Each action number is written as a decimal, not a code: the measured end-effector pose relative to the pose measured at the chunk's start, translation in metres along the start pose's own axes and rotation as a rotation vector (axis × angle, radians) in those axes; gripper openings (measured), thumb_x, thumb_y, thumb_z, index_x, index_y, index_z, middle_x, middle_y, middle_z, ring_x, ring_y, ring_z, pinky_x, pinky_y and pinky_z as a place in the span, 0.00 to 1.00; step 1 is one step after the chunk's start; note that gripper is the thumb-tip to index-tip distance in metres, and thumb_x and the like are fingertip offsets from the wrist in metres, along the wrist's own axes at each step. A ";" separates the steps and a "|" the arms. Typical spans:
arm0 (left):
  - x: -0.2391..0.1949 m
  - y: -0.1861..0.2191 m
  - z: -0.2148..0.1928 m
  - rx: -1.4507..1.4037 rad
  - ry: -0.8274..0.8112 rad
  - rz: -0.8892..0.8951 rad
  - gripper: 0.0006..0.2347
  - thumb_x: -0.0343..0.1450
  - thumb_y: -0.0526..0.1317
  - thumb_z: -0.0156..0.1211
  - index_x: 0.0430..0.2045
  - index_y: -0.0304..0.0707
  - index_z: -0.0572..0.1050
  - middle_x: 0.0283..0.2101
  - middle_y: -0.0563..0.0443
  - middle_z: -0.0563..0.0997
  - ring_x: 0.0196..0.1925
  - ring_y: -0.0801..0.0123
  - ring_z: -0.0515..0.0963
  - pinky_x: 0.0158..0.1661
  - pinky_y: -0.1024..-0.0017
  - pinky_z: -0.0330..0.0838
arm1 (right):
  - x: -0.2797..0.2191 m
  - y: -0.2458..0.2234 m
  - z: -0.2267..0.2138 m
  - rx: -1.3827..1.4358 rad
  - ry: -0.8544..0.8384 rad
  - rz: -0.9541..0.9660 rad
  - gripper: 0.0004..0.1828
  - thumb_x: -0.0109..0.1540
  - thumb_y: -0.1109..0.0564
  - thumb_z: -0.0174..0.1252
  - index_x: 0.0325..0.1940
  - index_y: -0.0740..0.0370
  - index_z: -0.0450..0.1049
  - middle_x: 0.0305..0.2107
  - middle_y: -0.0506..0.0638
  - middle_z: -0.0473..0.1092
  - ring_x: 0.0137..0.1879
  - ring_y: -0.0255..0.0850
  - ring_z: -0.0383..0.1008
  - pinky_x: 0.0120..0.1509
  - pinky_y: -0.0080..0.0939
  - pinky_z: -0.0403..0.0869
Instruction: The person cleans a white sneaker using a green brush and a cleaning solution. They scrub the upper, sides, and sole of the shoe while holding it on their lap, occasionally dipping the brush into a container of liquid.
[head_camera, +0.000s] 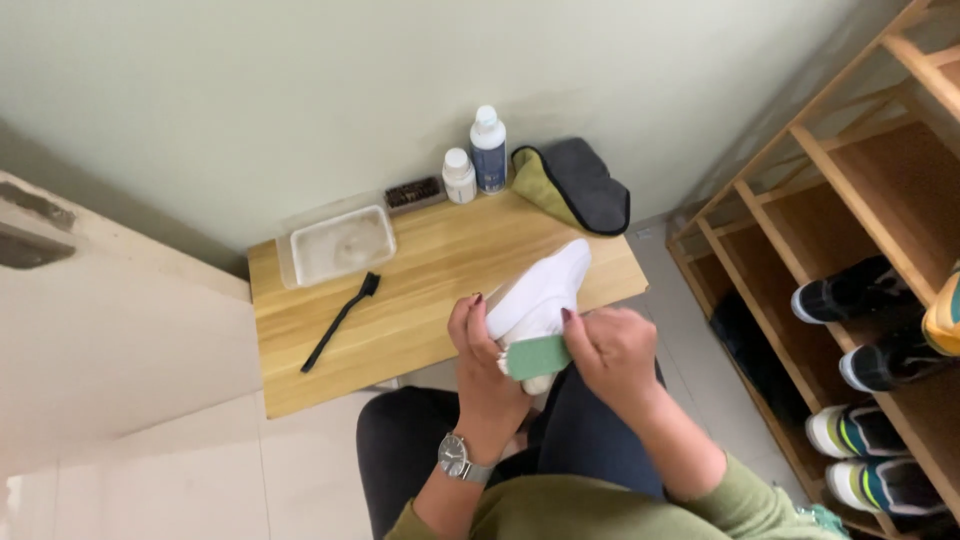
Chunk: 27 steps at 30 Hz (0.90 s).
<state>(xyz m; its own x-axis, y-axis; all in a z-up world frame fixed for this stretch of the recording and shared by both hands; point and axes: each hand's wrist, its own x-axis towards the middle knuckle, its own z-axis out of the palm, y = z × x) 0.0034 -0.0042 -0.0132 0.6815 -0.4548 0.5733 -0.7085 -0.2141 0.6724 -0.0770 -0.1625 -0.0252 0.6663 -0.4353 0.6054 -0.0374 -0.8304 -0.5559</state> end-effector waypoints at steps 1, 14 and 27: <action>0.002 0.007 -0.003 0.005 -0.009 -0.005 0.41 0.58 0.33 0.70 0.63 0.23 0.49 0.61 0.27 0.57 0.56 0.30 0.73 0.51 0.46 0.76 | 0.002 0.024 0.009 0.004 -0.003 0.010 0.31 0.66 0.49 0.59 0.08 0.47 0.62 0.06 0.37 0.59 0.14 0.44 0.62 0.22 0.36 0.61; 0.006 0.014 -0.005 0.010 0.000 -0.033 0.42 0.56 0.29 0.69 0.63 0.22 0.47 0.61 0.26 0.56 0.58 0.26 0.71 0.54 0.44 0.74 | -0.008 0.054 0.017 -0.105 0.008 0.124 0.19 0.69 0.52 0.59 0.24 0.58 0.71 0.10 0.50 0.60 0.18 0.44 0.61 0.24 0.44 0.63; 0.000 -0.003 -0.003 0.085 0.008 -0.041 0.46 0.53 0.35 0.74 0.62 0.22 0.48 0.61 0.28 0.56 0.62 0.32 0.67 0.59 0.48 0.71 | -0.010 0.091 0.038 -0.245 0.021 -0.213 0.11 0.72 0.56 0.54 0.36 0.59 0.76 0.15 0.52 0.66 0.23 0.50 0.73 0.29 0.43 0.69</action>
<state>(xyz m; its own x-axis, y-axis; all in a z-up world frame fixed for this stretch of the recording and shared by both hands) 0.0056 -0.0013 -0.0140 0.7115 -0.4377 0.5497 -0.6927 -0.3055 0.6533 -0.0583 -0.2208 -0.1039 0.6627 -0.2480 0.7066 -0.0791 -0.9615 -0.2632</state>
